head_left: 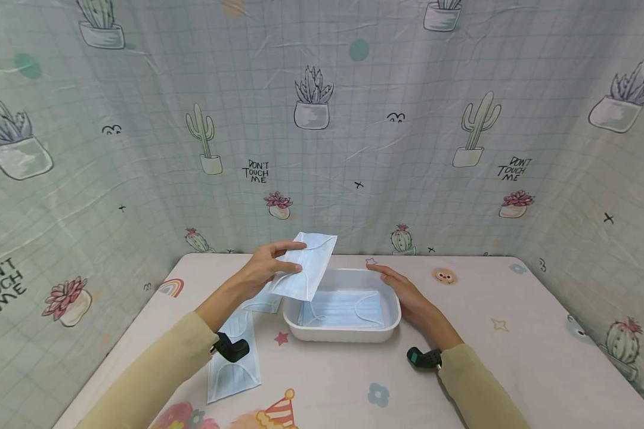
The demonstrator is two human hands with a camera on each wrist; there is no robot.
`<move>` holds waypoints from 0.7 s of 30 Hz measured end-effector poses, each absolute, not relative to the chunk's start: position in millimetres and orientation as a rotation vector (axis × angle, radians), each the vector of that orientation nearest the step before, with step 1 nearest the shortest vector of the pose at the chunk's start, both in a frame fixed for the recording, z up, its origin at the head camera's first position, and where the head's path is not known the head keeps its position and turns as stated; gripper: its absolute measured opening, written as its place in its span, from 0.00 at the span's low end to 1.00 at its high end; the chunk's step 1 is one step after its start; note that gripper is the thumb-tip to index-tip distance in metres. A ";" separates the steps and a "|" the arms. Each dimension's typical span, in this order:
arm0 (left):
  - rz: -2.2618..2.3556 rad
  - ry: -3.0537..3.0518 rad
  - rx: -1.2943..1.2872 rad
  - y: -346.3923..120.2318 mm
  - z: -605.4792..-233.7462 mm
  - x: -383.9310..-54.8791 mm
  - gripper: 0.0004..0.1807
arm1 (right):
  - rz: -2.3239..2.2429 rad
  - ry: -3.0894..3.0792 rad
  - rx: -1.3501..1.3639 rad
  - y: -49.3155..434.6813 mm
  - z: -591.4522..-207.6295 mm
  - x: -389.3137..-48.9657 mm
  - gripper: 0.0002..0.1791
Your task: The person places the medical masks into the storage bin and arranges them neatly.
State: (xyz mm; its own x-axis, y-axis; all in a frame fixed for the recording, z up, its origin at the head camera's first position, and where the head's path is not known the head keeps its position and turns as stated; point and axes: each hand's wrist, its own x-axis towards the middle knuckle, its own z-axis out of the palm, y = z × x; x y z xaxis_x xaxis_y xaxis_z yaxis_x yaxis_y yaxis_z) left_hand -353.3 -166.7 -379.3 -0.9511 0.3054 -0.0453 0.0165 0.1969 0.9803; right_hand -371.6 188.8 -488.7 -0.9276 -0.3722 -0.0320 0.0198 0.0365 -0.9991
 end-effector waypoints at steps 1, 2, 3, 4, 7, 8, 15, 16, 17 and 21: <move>1.824 2.247 0.313 -165.6 -378.8 -353.2 0.32 | -1.968 2.034 -0.365 188.6 -488.5 -371.4 0.26; 1.821 2.246 0.318 -164.6 -378.4 -353.3 0.32 | -1.970 2.033 -0.366 188.3 -488.3 -371.1 0.26; 1.815 2.251 0.320 -163.5 -377.9 -353.3 0.32 | -1.972 2.032 -0.364 188.2 -488.1 -370.9 0.26; 1.810 2.253 0.320 -162.4 -377.6 -353.4 0.31 | -1.971 2.033 -0.364 188.0 -488.1 -370.8 0.26; 1.784 2.275 0.331 -159.7 -376.2 -353.4 0.31 | -1.963 2.039 -0.371 188.1 -488.0 -370.9 0.26; 1.776 2.280 0.336 -158.8 -376.2 -353.7 0.31 | -1.962 2.038 -0.372 188.2 -488.0 -371.1 0.26; 1.709 2.296 0.420 -155.1 -375.6 -355.9 0.31 | -1.971 2.030 -0.382 188.4 -487.9 -371.8 0.26; 1.703 2.295 0.436 -154.6 -375.6 -356.6 0.31 | -1.971 2.027 -0.385 188.4 -488.0 -371.7 0.26; 1.696 2.295 0.450 -154.1 -375.5 -357.2 0.31 | -1.971 2.025 -0.387 188.5 -488.1 -371.7 0.26; 1.672 2.302 0.479 -151.6 -375.0 -359.6 0.32 | -1.976 2.015 -0.398 188.9 -488.5 -371.8 0.26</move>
State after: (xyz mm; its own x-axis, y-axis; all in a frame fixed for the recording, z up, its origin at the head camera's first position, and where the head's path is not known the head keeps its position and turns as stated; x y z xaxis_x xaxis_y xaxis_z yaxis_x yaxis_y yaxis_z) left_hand -359.6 -151.6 -375.0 -0.9133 0.4071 -0.0130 0.1135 0.2851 0.9517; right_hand -371.8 188.9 -488.5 -0.9197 -0.3923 -0.0137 0.0060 0.0209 -0.9998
